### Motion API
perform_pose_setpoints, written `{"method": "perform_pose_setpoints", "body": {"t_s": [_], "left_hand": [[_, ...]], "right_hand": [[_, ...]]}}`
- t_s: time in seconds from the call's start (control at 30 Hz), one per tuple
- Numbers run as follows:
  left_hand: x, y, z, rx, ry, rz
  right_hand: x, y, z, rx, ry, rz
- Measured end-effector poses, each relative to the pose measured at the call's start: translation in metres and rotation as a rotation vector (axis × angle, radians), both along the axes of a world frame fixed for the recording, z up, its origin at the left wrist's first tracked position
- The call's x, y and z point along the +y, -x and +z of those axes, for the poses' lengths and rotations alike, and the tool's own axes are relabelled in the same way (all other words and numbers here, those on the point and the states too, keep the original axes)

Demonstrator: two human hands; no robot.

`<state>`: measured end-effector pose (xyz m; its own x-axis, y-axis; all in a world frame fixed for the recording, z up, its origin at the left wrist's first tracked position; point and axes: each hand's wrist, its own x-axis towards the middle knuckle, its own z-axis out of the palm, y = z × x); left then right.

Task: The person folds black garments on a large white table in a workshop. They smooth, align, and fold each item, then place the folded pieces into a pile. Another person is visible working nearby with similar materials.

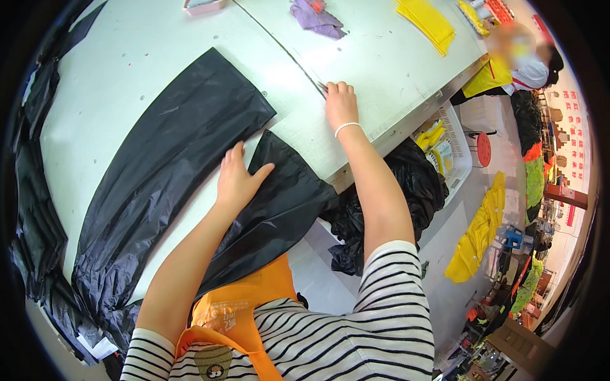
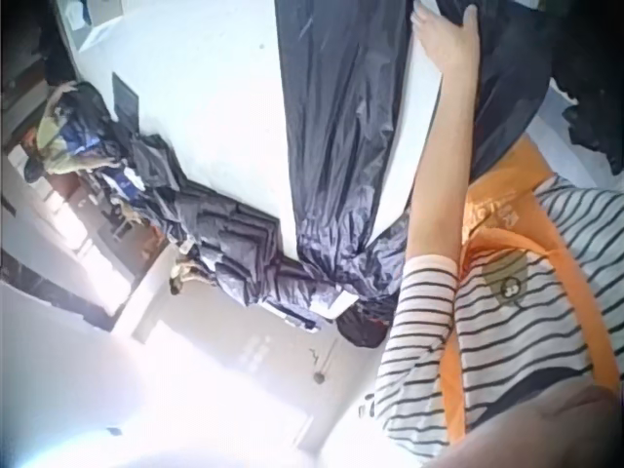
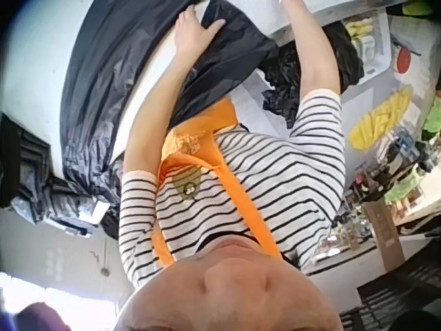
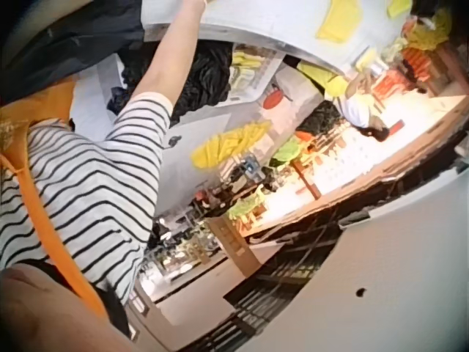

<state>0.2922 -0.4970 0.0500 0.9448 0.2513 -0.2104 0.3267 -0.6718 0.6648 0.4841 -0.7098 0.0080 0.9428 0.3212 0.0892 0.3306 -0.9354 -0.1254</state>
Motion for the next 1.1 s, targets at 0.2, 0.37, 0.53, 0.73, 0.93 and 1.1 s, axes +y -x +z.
{"method": "perform_pose_setpoints", "body": {"t_s": [0.2, 0.37, 0.53, 0.73, 0.93, 1.1], "left_hand": [[-0.024, -0.053, 0.002, 0.292, -0.008, -0.083], [-0.013, -0.050, -0.018, 0.295, 0.847, 0.103], [-0.004, -0.057, 0.015, 0.553, 1.223, 0.292], [-0.001, -0.055, 0.023, 0.479, 1.313, 0.315], [-0.003, -0.052, 0.025, 0.449, 1.222, 0.265], [-0.003, -0.053, 0.034, 0.456, 1.194, 0.253]], "right_hand": [[-0.005, 0.033, 0.020, 0.150, -0.549, -0.070], [0.015, 0.139, 0.073, 0.715, -1.038, -0.165], [0.019, 0.162, 0.049, 0.249, -0.864, 0.045], [0.021, 0.169, 0.047, 0.222, -0.829, -0.025], [0.026, 0.165, 0.054, 0.185, -0.735, 0.015], [0.030, 0.155, 0.051, 0.045, -0.703, 0.117]]}}
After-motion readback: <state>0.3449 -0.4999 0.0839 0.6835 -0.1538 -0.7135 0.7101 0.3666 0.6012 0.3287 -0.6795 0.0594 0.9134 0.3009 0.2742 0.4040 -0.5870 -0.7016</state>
